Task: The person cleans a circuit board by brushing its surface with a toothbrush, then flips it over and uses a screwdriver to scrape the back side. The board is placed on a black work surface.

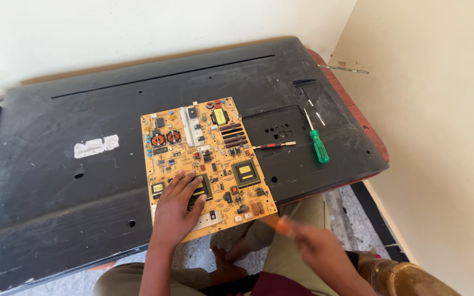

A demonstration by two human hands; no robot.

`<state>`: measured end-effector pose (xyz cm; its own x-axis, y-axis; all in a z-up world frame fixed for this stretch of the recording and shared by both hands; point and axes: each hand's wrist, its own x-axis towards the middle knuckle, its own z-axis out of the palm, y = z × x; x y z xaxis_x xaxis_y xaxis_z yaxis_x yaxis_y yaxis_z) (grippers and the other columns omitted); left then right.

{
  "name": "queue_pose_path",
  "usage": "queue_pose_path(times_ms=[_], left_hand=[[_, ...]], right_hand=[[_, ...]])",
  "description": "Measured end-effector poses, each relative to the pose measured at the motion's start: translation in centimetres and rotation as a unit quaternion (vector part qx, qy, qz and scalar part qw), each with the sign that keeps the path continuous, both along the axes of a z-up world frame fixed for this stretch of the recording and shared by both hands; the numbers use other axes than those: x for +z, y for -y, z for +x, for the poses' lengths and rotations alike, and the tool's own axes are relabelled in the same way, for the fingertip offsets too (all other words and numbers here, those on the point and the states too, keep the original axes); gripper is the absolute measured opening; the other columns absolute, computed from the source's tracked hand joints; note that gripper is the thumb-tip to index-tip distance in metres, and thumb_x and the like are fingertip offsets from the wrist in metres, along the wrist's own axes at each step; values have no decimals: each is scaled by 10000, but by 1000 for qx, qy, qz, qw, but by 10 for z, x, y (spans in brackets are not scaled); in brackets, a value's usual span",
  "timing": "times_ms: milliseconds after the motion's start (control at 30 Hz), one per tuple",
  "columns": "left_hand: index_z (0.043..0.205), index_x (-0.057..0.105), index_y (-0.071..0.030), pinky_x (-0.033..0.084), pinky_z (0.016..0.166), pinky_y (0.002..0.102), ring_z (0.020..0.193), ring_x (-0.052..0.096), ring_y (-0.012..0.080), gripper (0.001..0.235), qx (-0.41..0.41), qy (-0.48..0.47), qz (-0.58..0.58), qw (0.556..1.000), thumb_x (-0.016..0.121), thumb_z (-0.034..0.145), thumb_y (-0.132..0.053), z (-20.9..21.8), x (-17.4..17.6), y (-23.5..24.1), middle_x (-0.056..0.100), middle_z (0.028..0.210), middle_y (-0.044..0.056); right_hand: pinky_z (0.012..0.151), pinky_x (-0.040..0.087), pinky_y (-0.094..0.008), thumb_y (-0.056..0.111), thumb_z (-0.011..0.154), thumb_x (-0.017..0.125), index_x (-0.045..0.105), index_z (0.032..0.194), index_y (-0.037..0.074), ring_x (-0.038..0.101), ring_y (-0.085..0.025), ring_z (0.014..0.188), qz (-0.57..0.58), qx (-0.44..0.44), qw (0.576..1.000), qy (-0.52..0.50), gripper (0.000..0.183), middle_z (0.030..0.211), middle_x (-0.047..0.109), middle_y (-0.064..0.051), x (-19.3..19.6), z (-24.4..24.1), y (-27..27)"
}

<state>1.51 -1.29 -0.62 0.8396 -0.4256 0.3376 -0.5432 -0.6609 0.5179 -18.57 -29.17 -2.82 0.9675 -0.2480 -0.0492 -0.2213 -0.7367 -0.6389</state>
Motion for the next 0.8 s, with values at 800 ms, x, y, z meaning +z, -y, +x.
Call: queue_pose_path(times_ms=[800], left_hand=[[1249,725,-115,431,1103,479,1394,508,389,355,-36,37,-31,998,617,911,-97,1,-5,-7,668,1375,112]], right_hand=[[579,558,-406,157,899,676,730,1234,177,726,-318,659,-44,-45,993,100,340,811,740,-166,-24,-5,9]])
